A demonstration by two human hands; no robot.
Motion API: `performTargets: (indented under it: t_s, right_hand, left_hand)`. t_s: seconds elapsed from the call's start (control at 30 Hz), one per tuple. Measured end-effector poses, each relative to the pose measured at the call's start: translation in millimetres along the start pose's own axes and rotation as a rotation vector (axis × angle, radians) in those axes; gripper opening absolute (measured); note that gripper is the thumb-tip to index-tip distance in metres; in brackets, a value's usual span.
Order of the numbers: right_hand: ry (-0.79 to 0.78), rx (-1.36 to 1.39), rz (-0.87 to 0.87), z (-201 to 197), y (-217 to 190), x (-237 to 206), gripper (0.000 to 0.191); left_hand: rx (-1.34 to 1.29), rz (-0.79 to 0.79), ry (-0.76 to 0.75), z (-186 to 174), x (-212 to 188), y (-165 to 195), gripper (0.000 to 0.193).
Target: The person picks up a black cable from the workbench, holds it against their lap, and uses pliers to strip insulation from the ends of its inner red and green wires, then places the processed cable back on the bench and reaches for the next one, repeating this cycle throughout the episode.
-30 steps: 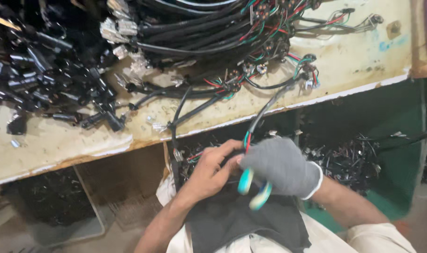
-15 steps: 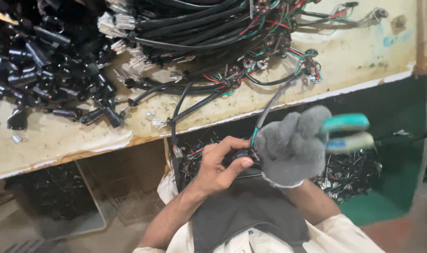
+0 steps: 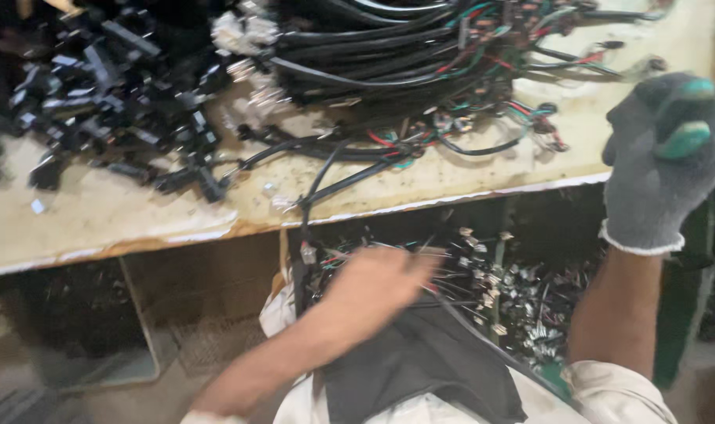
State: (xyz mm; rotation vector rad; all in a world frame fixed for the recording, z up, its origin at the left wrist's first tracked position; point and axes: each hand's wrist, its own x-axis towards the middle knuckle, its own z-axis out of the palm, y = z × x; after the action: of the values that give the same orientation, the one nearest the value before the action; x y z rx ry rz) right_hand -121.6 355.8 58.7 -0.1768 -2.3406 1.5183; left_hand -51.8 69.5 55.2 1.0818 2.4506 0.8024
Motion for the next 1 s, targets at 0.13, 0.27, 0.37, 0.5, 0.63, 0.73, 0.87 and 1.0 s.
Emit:
performTargets:
  t_s: [0.13,0.27,0.37,0.5,0.63,0.73,0.87,1.0]
  right_hand:
    - [-0.42,-0.769,-0.546,-8,2,-3,0.044]
    - [-0.232,-0.907,-0.492,8,5,-21,0.036]
    - [-0.188,-0.659,-0.529,22,-11,-38,0.044]
    - [-0.057,-0.609,-0.372,32,-25,-18,0.048]
    - [-0.269,-0.765,-0.294,16,-7,22,0.042]
    - [-0.45,-0.766,-0.268,8,11,28,0.042]
    - [-0.449,-0.678,-0.333,10,4,29,0.042]
    - [-0.172,-0.765,-0.463,11,-37,18,0.041]
  left_hand:
    - [-0.095,-0.003,-0.037,19,-59,-27,0.027]
    - [0.063,-0.627,0.186,-16,-70,-52,0.036]
    - [0.563,-0.852,0.735,-50,-72,-86,0.059]
    - [0.538,-0.872,0.798,-43,-61,-130,0.049]
    - [0.397,-0.736,0.98,-18,-60,-146,0.041]
    - [-0.026,-0.608,1.199,-10,-60,-145,0.038]
    - [-0.503,-0.429,1.518,-10,-57,-136,0.038]
    - [-0.791,-0.115,1.511,-11,-52,-112,0.034]
